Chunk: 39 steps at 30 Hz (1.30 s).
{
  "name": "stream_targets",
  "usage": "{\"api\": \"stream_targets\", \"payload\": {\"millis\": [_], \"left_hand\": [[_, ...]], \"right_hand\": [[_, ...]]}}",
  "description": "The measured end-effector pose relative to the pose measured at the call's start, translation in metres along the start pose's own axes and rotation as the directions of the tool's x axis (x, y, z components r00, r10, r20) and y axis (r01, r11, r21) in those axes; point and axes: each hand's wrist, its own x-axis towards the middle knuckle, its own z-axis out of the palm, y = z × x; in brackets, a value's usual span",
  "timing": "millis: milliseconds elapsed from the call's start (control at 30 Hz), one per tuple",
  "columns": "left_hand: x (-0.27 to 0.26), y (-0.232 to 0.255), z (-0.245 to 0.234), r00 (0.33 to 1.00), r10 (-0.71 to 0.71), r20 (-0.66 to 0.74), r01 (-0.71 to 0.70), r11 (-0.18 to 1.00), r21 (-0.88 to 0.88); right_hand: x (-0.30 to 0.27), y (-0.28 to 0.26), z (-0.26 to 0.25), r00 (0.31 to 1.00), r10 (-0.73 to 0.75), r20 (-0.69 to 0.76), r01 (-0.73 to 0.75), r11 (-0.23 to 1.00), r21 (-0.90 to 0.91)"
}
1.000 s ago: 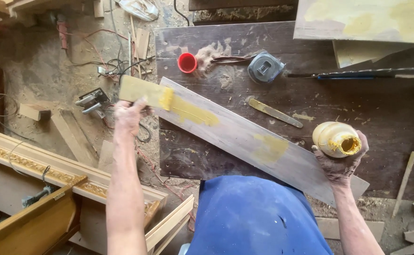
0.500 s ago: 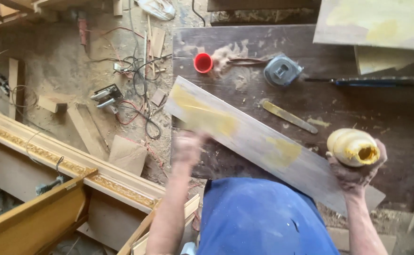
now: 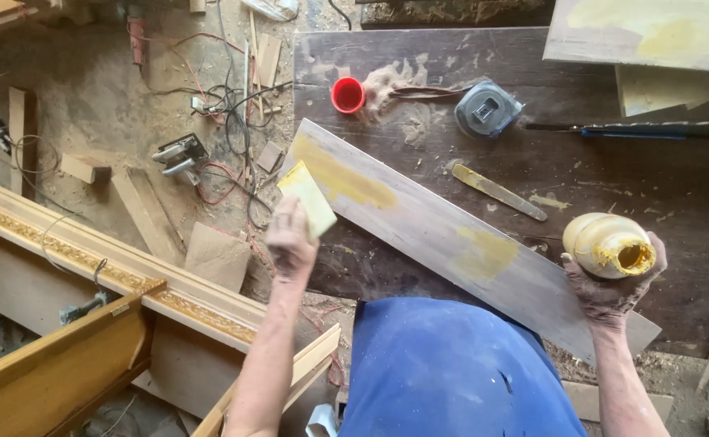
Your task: Applying and spreading wood filler onto a wooden board using a small stick and a spreader tool.
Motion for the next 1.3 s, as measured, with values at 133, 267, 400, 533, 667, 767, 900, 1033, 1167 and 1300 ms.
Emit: {"api": "stream_targets", "payload": {"millis": [133, 267, 400, 533, 667, 767, 900, 1033, 1167, 1300], "left_hand": [[-0.015, 0.041, -0.008, 0.997, 0.064, -0.034, -0.060, 0.993, 0.104], [0.006, 0.038, -0.043, 0.972, 0.221, -0.081, -0.113, 0.740, 0.664], [0.012, -0.030, -0.010, 0.994, -0.076, -0.074, 0.066, 0.990, -0.128], [0.014, 0.012, -0.010, 0.995, -0.061, 0.078, 0.068, 0.994, -0.088], [0.007, 0.071, -0.031, 0.978, -0.066, 0.199, 0.119, 0.957, -0.266], [0.010, 0.052, -0.038, 0.995, -0.065, 0.082, 0.092, 0.916, -0.390], [-0.002, 0.028, -0.009, 0.998, -0.027, -0.054, 0.016, 0.980, -0.196], [-0.039, 0.059, 0.004, 0.999, 0.046, 0.001, -0.046, 0.998, 0.042], [-0.017, 0.050, -0.027, 0.998, -0.029, -0.063, 0.032, 0.999, 0.033], [0.029, 0.016, -0.027, 0.997, -0.082, 0.009, 0.082, 0.973, -0.214]], "right_hand": [[0.002, -0.004, 0.001, 1.000, -0.009, 0.001, 0.009, 0.999, 0.049], [0.002, -0.003, 0.000, 1.000, -0.028, -0.004, 0.028, 0.998, 0.050], [-0.005, -0.003, -0.001, 1.000, -0.016, 0.023, 0.015, 0.999, 0.047], [0.005, -0.008, 0.003, 1.000, -0.009, 0.004, 0.009, 0.998, 0.055], [0.006, -0.013, -0.001, 1.000, 0.015, -0.004, -0.015, 0.998, 0.055], [0.005, -0.009, 0.000, 1.000, 0.004, -0.005, -0.004, 0.999, 0.032], [0.002, -0.009, -0.001, 0.999, 0.042, -0.014, -0.041, 0.997, 0.073], [0.007, -0.008, 0.004, 0.999, 0.033, -0.003, -0.032, 0.993, 0.112], [0.005, -0.004, 0.001, 1.000, -0.002, 0.002, 0.002, 0.997, 0.083], [0.006, -0.009, 0.001, 1.000, -0.011, 0.001, 0.011, 0.999, 0.043]]}}
